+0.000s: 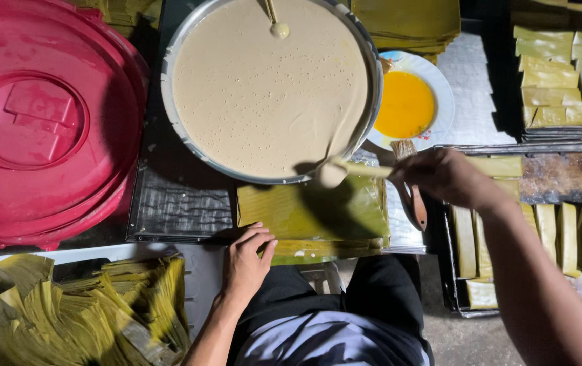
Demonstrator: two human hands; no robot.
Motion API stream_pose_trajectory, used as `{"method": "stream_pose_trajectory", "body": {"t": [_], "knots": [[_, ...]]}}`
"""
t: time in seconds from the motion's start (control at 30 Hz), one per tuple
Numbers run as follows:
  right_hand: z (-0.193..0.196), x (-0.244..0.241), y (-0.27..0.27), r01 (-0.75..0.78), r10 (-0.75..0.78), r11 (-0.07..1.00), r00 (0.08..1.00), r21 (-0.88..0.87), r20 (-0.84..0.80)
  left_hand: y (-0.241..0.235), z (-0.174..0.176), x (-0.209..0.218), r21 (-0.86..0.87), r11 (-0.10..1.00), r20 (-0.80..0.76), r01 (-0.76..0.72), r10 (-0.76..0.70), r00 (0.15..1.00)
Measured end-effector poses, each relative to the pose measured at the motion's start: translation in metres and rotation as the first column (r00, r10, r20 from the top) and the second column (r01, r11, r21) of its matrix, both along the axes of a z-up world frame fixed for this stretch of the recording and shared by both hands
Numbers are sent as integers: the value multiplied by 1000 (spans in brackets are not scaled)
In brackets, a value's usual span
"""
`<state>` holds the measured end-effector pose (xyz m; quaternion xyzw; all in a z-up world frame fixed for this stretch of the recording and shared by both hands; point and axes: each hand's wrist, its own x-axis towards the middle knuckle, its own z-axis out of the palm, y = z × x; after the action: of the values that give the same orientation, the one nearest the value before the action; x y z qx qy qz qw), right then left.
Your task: The person scoops a creamy batter onto a banana leaf, folds the leaf to enclose the batter, and places the wrapped item onto a metal tray. They repeat this process with multiple leaves and batter portions.
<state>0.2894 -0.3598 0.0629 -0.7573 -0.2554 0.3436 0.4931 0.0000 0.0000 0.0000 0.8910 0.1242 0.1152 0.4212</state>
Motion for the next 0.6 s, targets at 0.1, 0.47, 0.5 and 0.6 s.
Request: {"method": "stream_pose_trajectory", "body": {"t": [0.1, 0.47, 0.5, 0.6], "knots": [[8, -76, 32, -3, 71, 975, 952, -223, 297, -2, 20, -1, -15, 1000, 38, -2, 3, 999], [14, -164, 46, 146, 160, 949, 539, -279, 827, 1, 31, -11, 76, 987, 55, 144, -148, 987], [17, -166, 48, 168, 143, 944, 568, -284, 811, 0, 33, -16, 85, 983, 42, 162, -166, 985], [39, -169, 58, 197, -90, 979, 663, -57, 743, 0, 33, -17, 75, 981, 11, 180, -182, 983]]}}
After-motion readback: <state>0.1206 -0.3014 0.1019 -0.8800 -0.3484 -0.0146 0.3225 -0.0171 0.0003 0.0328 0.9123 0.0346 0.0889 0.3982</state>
